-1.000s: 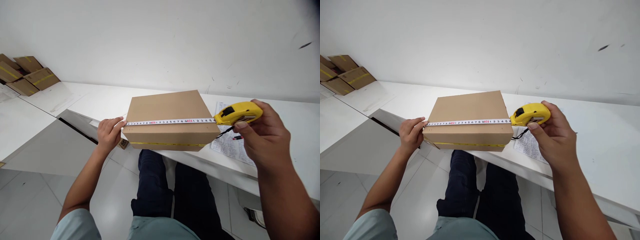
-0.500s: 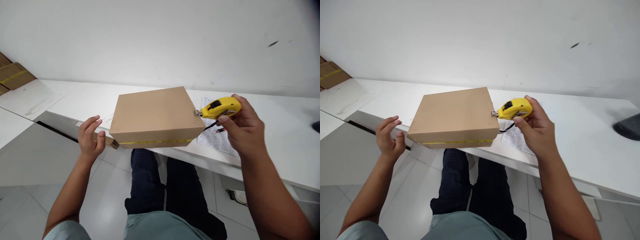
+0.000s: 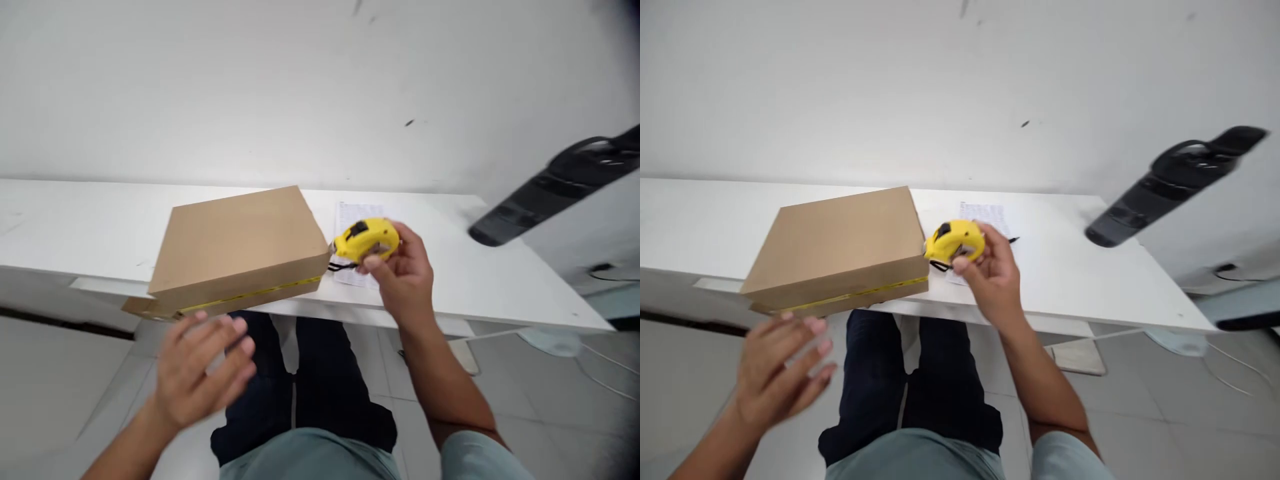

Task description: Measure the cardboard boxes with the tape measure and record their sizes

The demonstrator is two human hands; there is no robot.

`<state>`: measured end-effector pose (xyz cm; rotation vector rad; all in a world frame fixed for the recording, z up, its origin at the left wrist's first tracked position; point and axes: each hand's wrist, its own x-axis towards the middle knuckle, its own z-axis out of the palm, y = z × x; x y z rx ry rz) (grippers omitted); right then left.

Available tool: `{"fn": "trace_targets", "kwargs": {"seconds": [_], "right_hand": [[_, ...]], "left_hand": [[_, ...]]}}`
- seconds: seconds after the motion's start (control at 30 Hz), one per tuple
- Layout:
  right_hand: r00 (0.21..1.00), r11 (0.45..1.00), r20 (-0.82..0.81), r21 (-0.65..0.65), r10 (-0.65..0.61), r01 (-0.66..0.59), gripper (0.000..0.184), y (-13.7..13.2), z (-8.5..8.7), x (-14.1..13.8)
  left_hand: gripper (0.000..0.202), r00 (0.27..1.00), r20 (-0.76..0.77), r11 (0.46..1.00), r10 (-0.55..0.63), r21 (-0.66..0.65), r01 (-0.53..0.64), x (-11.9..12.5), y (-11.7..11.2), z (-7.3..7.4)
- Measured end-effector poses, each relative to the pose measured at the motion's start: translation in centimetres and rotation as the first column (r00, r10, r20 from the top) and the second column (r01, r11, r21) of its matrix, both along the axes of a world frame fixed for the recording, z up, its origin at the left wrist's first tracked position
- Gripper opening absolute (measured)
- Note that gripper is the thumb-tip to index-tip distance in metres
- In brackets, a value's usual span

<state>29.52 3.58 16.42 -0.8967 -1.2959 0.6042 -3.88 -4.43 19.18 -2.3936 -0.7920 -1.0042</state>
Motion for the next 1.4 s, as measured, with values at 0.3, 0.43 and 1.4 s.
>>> {"fn": "trace_targets", "kwargs": {"seconds": [0.3, 0.43, 1.4], "right_hand": [[0.831, 0.888, 0.33, -0.052, 0.447, -0.457, 0.065, -9.9, -6.6, -1.3], [0.641, 0.997, 0.767, 0.036, 0.017, -0.069, 0.052, -3.2, -4.6, 7.0], [0.924, 0.872, 0.382, -0.461, 0.028, 0.165, 0.053, 3.9, -5.1, 14.0]], "left_hand": [[0.056, 0.743, 0.661, 0.645, 0.105, -0.614, 0.455, 15.0, -3.2, -9.8], [0.032, 0.688, 0.726, 0.596, 0.011, -0.557, 0.579, 16.2, -1.6, -10.5], [0.025, 0.935, 0.229, 0.813, -0.271, -0.466, 0.349, 23.5, 9.3, -11.3]]}}
